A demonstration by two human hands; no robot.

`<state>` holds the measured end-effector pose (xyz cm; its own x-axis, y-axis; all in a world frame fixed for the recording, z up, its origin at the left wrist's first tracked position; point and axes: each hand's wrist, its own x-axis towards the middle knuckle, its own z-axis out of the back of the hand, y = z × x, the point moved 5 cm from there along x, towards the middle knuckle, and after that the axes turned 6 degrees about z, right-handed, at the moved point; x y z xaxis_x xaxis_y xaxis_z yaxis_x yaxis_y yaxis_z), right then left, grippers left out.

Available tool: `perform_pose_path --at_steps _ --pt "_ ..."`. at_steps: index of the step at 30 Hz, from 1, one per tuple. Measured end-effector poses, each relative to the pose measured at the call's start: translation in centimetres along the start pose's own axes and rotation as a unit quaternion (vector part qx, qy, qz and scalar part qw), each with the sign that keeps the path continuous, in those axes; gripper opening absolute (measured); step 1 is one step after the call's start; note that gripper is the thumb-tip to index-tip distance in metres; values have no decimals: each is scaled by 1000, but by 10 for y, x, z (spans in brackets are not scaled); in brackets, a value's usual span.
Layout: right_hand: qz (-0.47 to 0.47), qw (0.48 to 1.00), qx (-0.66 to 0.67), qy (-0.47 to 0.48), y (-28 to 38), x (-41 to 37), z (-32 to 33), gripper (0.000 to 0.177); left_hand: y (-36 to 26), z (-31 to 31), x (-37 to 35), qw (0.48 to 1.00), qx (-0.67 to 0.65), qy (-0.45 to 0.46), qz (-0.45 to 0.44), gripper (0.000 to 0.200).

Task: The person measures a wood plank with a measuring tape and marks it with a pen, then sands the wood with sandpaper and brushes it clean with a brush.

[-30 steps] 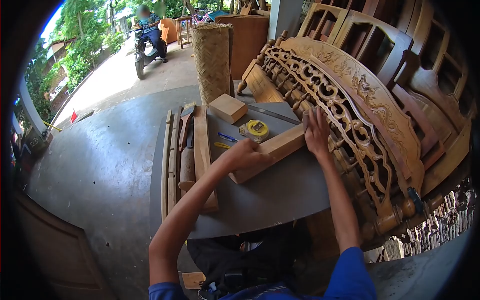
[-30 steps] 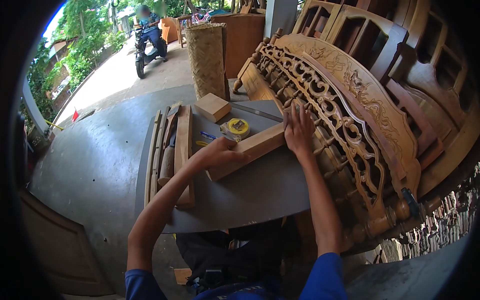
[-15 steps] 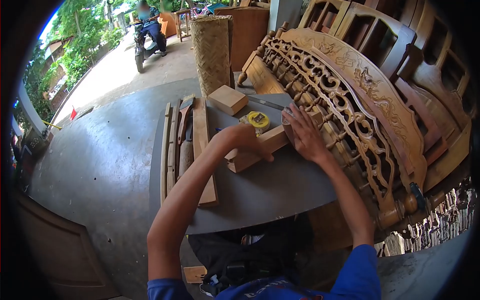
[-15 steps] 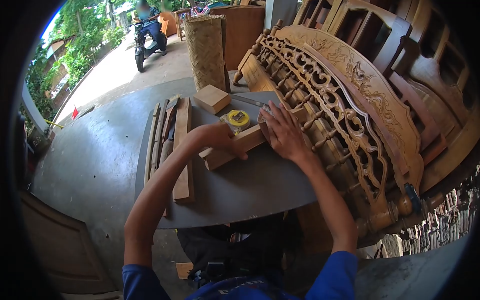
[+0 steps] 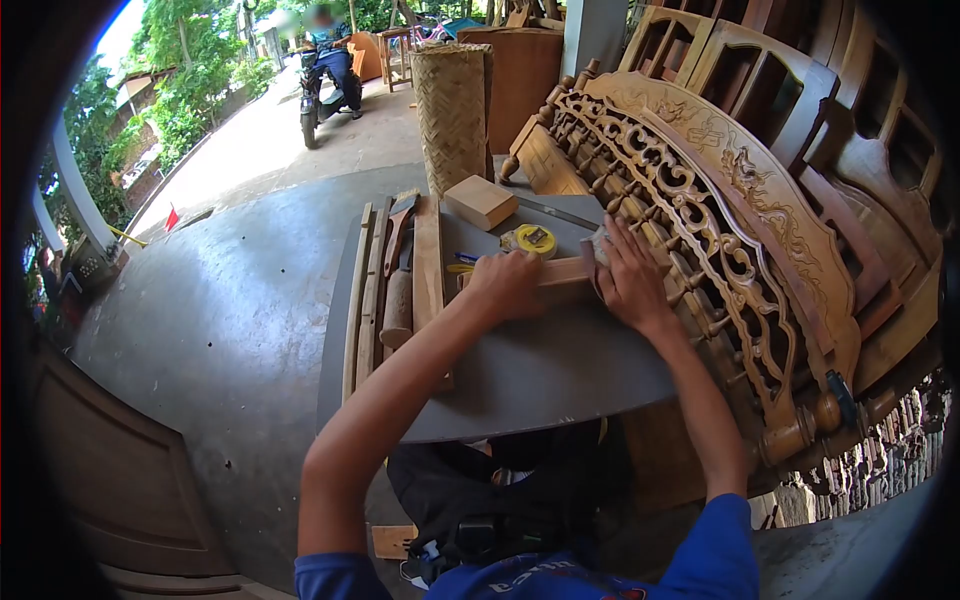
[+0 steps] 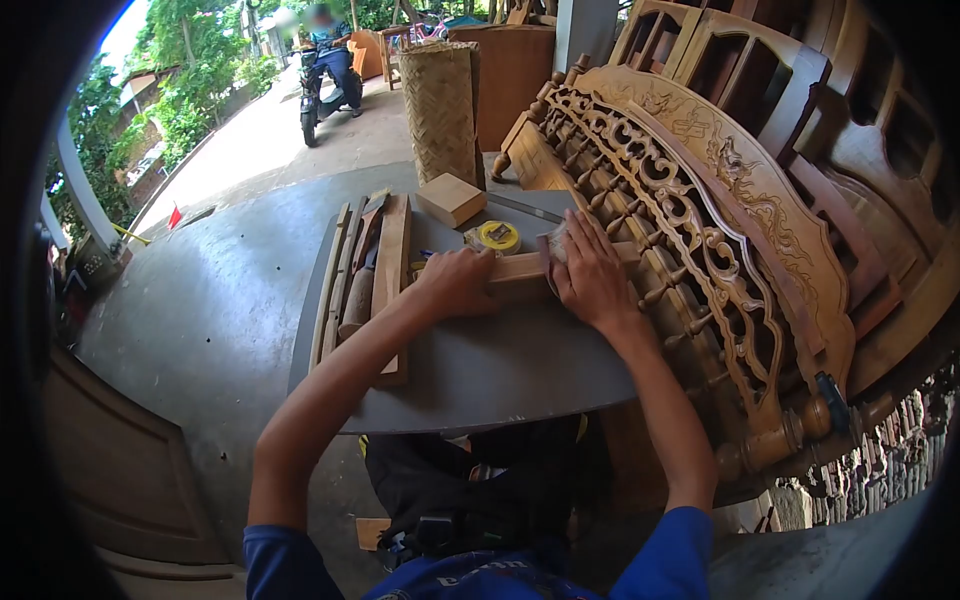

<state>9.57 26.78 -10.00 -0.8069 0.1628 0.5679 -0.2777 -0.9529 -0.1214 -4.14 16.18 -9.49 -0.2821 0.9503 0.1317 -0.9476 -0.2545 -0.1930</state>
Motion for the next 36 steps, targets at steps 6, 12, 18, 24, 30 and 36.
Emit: perform_pose_path --at_steps 6,12,18,24,30,36 --pt "53 992 108 30 -10 35 -23 48 5 -7 2 992 45 -114 1 59" --pt "-205 975 73 42 -67 27 -23 43 10 -3 9 994 59 -89 22 60" --pt "8 998 9 -55 7 20 -24 43 8 -4 15 994 43 -96 22 59" --pt "-252 965 -34 62 -58 29 -30 44 3 -5 9 994 53 -85 39 60" --pt "-194 965 93 149 -55 24 -21 44 7 -16 9 995 57 -83 6 63" --pt "-9 999 9 -39 -9 -7 -12 45 23 -2 18 994 55 -67 -68 61"
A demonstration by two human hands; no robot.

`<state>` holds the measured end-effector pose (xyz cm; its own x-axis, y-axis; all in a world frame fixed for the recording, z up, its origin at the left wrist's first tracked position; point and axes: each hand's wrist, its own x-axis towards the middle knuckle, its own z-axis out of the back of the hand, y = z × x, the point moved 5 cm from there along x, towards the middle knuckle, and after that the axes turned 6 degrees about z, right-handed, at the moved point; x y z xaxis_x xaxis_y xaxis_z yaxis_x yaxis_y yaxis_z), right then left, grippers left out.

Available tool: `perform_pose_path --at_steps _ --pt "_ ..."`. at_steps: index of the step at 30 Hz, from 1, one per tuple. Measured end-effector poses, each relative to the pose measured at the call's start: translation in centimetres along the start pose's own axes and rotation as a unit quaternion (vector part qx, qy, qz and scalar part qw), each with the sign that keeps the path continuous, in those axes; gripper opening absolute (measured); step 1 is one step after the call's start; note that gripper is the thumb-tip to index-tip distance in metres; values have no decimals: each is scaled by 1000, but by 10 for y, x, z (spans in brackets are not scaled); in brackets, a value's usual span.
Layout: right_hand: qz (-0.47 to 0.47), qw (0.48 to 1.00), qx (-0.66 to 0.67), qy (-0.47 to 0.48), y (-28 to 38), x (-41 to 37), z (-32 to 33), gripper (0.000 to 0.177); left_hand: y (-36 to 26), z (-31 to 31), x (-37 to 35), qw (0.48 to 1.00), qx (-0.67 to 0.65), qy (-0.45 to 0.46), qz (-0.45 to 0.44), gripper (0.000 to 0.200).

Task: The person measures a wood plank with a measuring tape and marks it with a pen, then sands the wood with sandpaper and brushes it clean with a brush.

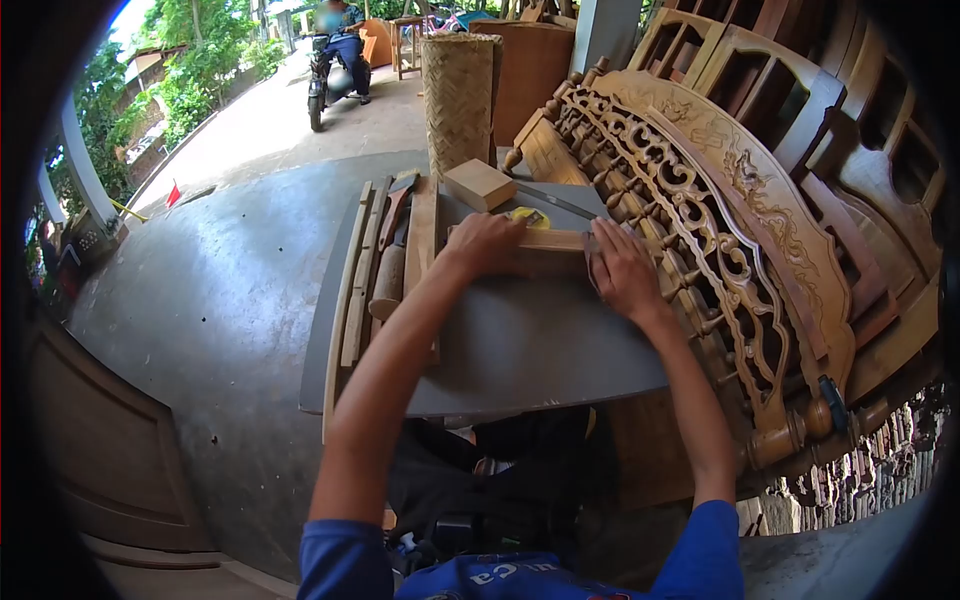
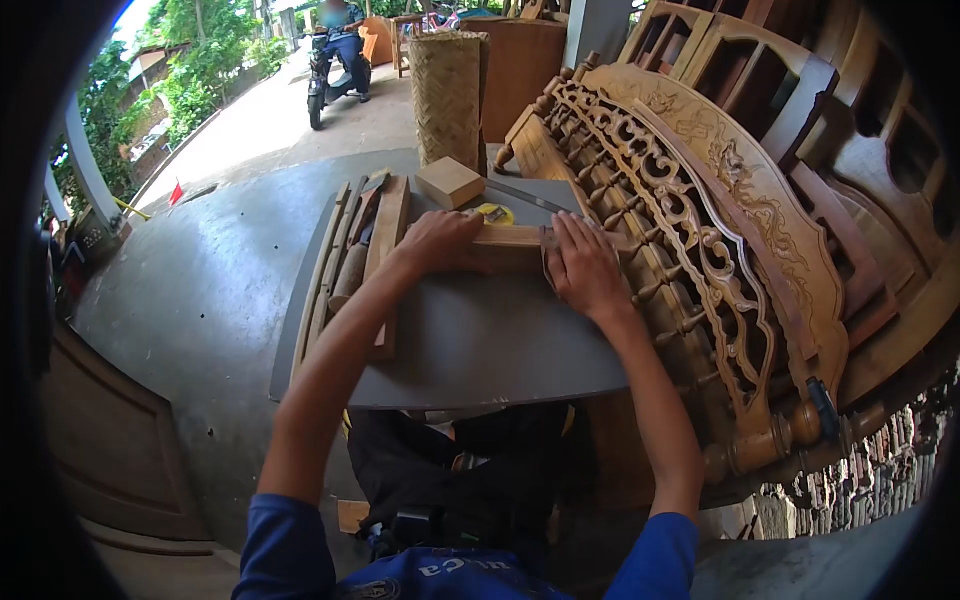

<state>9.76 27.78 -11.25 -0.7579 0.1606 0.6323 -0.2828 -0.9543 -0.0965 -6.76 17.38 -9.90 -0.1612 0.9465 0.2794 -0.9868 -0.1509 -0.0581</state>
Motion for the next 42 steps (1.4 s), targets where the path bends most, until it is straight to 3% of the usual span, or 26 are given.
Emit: perform_pose_path --at_steps 2,5,7,9,12,15,16,17,19,21,25,27,28,29,31,33,36,42 --pt "-73 994 59 51 -27 2 2 44 -2 -1 -8 1000 -1 4 3 61" --pt "-191 976 35 94 -35 16 -10 44 -2 2 -5 1000 6 -4 -1 61" --pt "-161 962 76 207 10 43 -11 45 -2 0 -4 1000 9 1 -4 61" --pt "-24 996 65 63 63 53 -27 43 -1 -1 -7 1000 -8 15 -6 62" --pt "0 991 132 29 40 44 -27 39 0 4 -7 1000 -2 19 -8 62" --pt "-203 957 104 182 -29 29 10 33 -4 8 -12 1000 8 16 -2 62" --pt "-159 981 90 70 -43 22 2 32 -5 8 -13 1000 4 3 -1 62" --pt "-147 986 50 57 -38 23 0 31 -4 6 -11 1000 8 8 5 62" --pt "-147 979 50 133 -10 38 -3 33 -2 3 -12 999 -12 -35 -5 60" --pt "-66 996 38 44 29 44 -28 37 -4 5 -13 999 -18 10 37 55" --pt "-56 982 150 99 69 65 -26 39 -2 18 -22 997 -73 -29 19 52" --pt "-46 985 144 80 70 63 -20 40 4 46 -37 989 -133 -70 -4 51" --pt "-40 989 128 64 70 61 -23 40 1 88 -49 972 -214 -84 42 51" --pt "-37 992 114 44 70 61 -24 41 -7 144 -63 942 -284 -170 51 41" --pt "-40 991 121 43 70 62 -24 41 -12 240 -104 902 -228 -366 31 35" --pt "-31 992 117 43 70 62 -24 41 -23 300 -149 860 -142 -486 -60 35" --pt "-26 992 119 33 69 60 -25 40 -46 328 -177 859 -66 -482 -158 35" --pt "-26 992 121 37 72 63 -20 39 -54 329 -178 873 -47 -450 -182 35"
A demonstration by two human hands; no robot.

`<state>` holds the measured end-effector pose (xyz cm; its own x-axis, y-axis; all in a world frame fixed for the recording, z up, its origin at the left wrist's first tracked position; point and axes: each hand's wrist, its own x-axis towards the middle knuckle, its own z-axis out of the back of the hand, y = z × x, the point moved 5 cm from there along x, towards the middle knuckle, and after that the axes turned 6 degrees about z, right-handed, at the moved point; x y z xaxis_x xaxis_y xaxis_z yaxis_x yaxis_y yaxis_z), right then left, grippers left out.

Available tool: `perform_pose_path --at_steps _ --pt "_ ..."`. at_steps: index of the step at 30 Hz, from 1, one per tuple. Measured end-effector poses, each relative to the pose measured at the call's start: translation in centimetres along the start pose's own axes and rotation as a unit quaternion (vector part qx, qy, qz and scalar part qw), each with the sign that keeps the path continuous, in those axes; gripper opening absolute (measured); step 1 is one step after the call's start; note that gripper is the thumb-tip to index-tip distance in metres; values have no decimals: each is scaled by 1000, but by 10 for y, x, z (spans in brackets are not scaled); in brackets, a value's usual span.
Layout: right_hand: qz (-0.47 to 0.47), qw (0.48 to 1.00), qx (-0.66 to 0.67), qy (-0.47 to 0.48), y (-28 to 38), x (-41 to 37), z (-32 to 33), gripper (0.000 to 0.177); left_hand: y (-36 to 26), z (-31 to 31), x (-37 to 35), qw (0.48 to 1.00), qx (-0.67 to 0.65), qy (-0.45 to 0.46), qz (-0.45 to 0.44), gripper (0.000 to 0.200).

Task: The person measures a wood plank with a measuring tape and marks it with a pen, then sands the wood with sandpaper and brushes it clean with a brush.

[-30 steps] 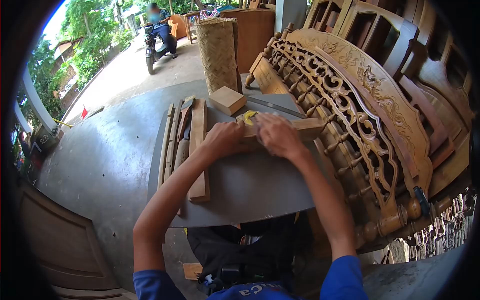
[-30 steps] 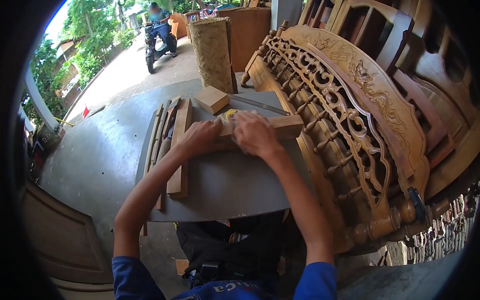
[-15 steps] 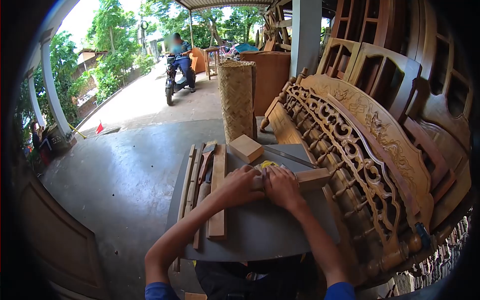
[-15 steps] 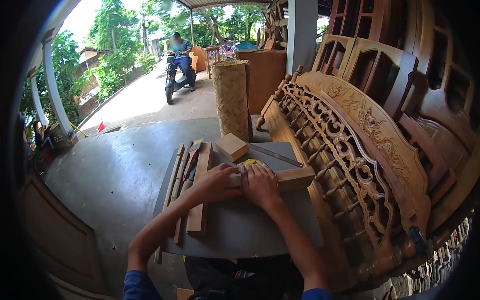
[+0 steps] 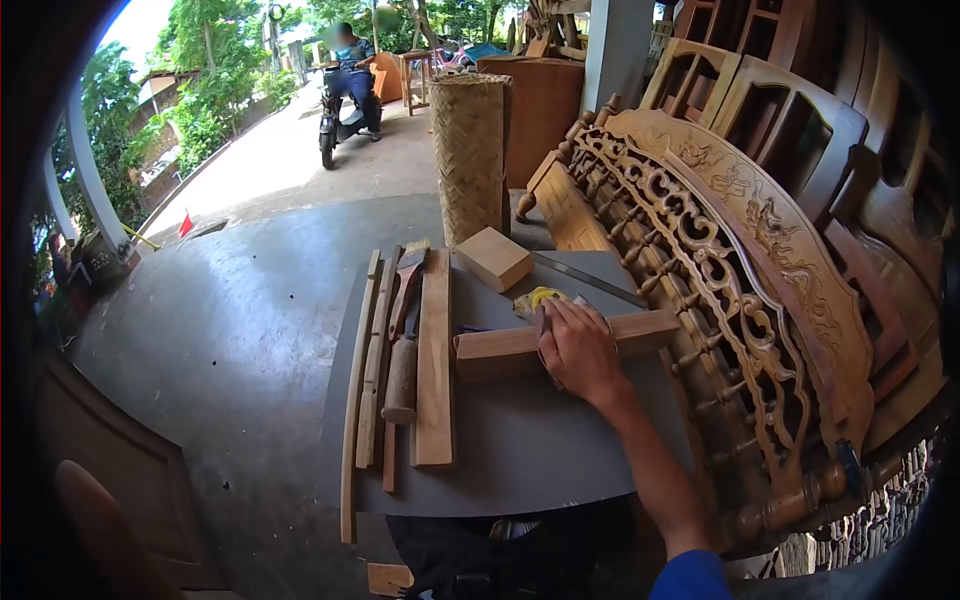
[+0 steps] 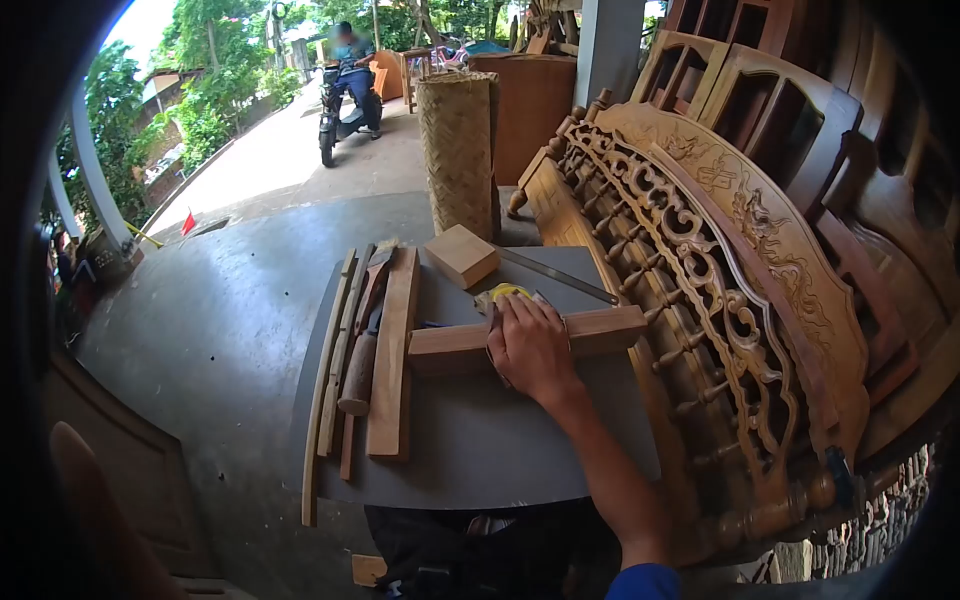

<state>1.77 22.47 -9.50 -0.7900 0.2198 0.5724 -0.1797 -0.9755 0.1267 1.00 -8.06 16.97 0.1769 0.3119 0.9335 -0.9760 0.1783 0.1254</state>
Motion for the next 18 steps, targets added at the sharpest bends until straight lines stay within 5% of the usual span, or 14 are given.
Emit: perform_pose_path --at_steps 13,18 --pt "18 999 -28 -23 5 -1 8 38 -4 1 -4 1000 -8 7 0 35" --pt "-59 974 213 -53 -3 -5 19 32 0 1 -5 1000 -16 3 11 35"
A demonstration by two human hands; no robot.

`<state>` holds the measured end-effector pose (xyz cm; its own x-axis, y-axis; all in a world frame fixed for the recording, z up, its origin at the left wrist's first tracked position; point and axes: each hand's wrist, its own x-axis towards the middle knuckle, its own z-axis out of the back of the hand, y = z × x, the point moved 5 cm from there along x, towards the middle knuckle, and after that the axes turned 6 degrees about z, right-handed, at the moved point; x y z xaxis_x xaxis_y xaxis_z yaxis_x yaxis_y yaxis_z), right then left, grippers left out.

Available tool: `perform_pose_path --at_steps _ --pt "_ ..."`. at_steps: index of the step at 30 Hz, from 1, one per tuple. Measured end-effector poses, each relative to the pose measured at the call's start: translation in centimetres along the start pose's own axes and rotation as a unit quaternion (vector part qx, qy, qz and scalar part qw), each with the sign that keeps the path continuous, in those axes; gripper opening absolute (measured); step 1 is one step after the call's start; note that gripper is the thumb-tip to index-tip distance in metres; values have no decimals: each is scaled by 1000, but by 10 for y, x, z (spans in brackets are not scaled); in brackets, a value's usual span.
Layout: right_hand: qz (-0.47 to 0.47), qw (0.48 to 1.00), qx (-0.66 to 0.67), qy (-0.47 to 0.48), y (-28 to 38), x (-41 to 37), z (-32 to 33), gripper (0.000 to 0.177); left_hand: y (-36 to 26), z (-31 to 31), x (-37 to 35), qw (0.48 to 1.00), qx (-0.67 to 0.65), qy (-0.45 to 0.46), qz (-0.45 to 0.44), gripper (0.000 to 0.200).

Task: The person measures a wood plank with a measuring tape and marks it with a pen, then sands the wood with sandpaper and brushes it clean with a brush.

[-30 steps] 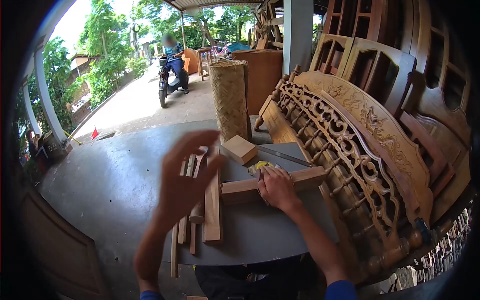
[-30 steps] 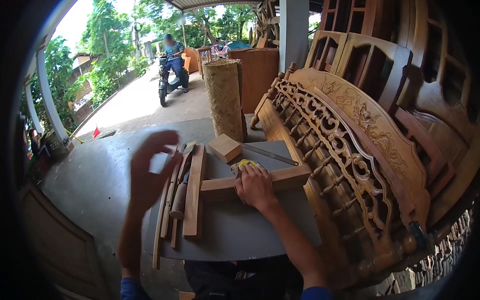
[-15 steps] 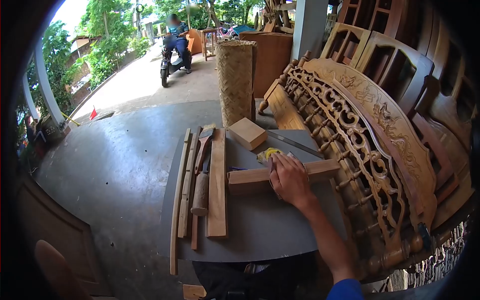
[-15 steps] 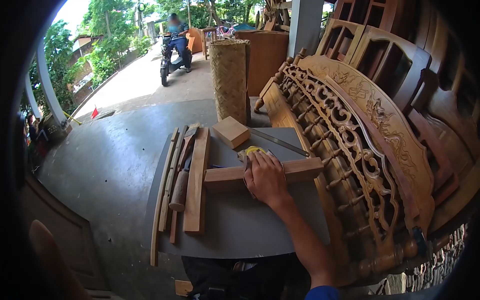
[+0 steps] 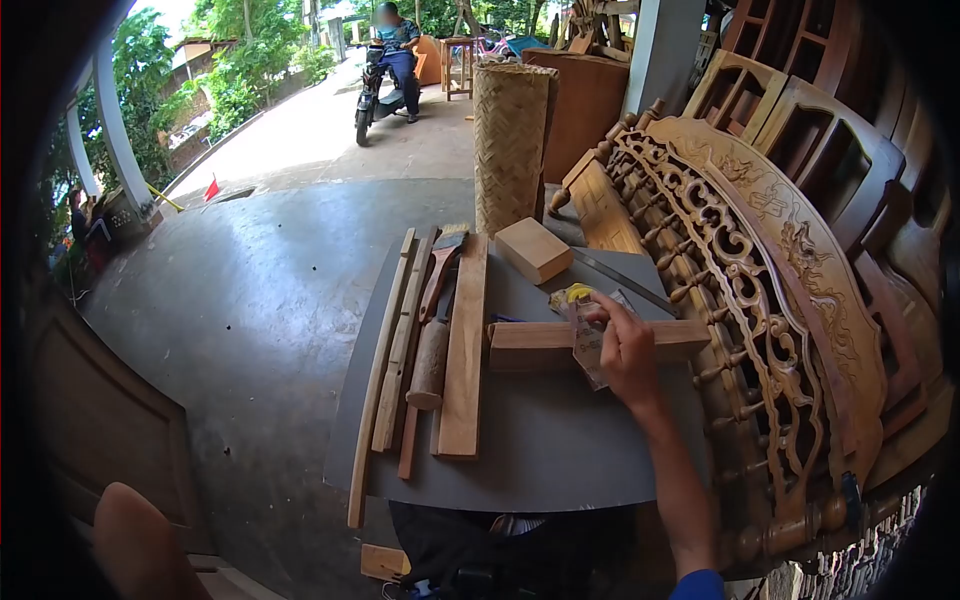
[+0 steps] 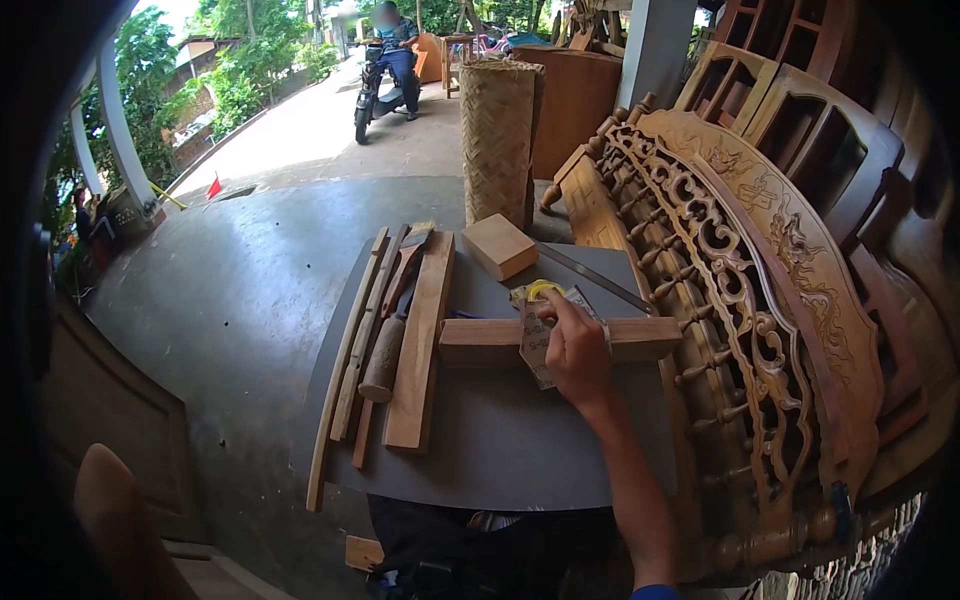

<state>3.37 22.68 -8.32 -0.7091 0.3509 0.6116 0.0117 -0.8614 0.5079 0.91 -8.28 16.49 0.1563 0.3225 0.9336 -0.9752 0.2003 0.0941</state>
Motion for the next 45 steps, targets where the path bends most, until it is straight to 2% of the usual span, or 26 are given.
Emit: perform_pose_path --at_steps 1,4,7,8,12,13,14,16,17,18,19,21,24,26,27,28,30,31,32,33,35,37,38,40,43,45 --pt "-24 997 67 -13 -3 4 3 31 0 0 0 1000 -1 -3 -1 35" --pt "28 995 84 -37 7 7 12 30 -1 -1 -1 1000 -17 -8 0 35" --pt "52 998 10 25 7 7 9 34 0 -5 1 998 -55 -32 9 35" --pt "31 998 48 41 9 3 8 37 1 -9 3 997 -70 -40 21 35" --pt "-5 986 167 25 2 4 5 45 5 -44 5 949 -264 -116 123 35" --pt "-6 982 191 8 -4 4 1 46 12 -70 3 905 -362 -121 189 35" --pt "-15 980 200 -4 -7 3 0 45 21 -112 -3 826 -472 -110 288 35" --pt "-26 989 146 -10 -17 2 -3 43 39 -225 -33 561 -612 -34 557 35" --pt "-33 992 121 -8 -20 0 -4 42 47 -282 -66 416 -580 -29 700 38" --pt "40 995 85 -44 -13 -1 2 40 63 -331 -100 445 -490 30 749 39" --pt "23 992 109 -51 -23 -1 3 40 65 -348 -110 538 -441 -26 718 34" --pt "-14 985 158 -71 -48 0 1 40 83 -379 -136 625 -399 -63 668 30" --pt "-256 884 384 -81 -56 -5 4 29 80 -358 -144 825 -154 10 543 29" --pt "-221 915 321 -106 -56 -2 15 23 78 -349 -153 867 -141 87 470 28" --pt "-204 927 292 -119 -54 -2 19 20 77 -345 -154 884 -132 128 431 28" --pt "-247 874 380 -174 -39 -2 31 15 75 -345 -148 804 -192 254 502 28" --pt "-191 926 217 -244 -45 -4 53 13 71 -343 -149 853 -105 313 404 32" --pt "-115 943 31 -311 -51 -7 73 13 67 -343 -151 870 -63 340 352 34" --pt "-32 917 -157 -364 -54 -10 90 14 64 -341 -153 892 -13 312 328 37" --pt "-92 898 -205 -378 -66 -17 102 18 59 -342 -155 911 37 281 300 40" --pt "-302 885 36 -352 -113 -32 96 25 58 -346 -158 918 92 269 278 44" --pt "-374 879 123 -270 -145 -44 70 36 60 -355 -162 902 100 302 291 48" --pt "-407 850 151 -299 -170 -50 62 38 53 -359 -160 890 83 334 299 48" --pt "-374 855 126 -337 -181 -52 63 36 48 -362 -144 865 65 381 321 48" --pt "-334 880 74 -329 -198 -48 61 32 48 -396 -154 905 30 307 293 40" --pt "-276 903 -22 -329 -195 -48 65 33 56 -366 -159 904 22 332 270 45"
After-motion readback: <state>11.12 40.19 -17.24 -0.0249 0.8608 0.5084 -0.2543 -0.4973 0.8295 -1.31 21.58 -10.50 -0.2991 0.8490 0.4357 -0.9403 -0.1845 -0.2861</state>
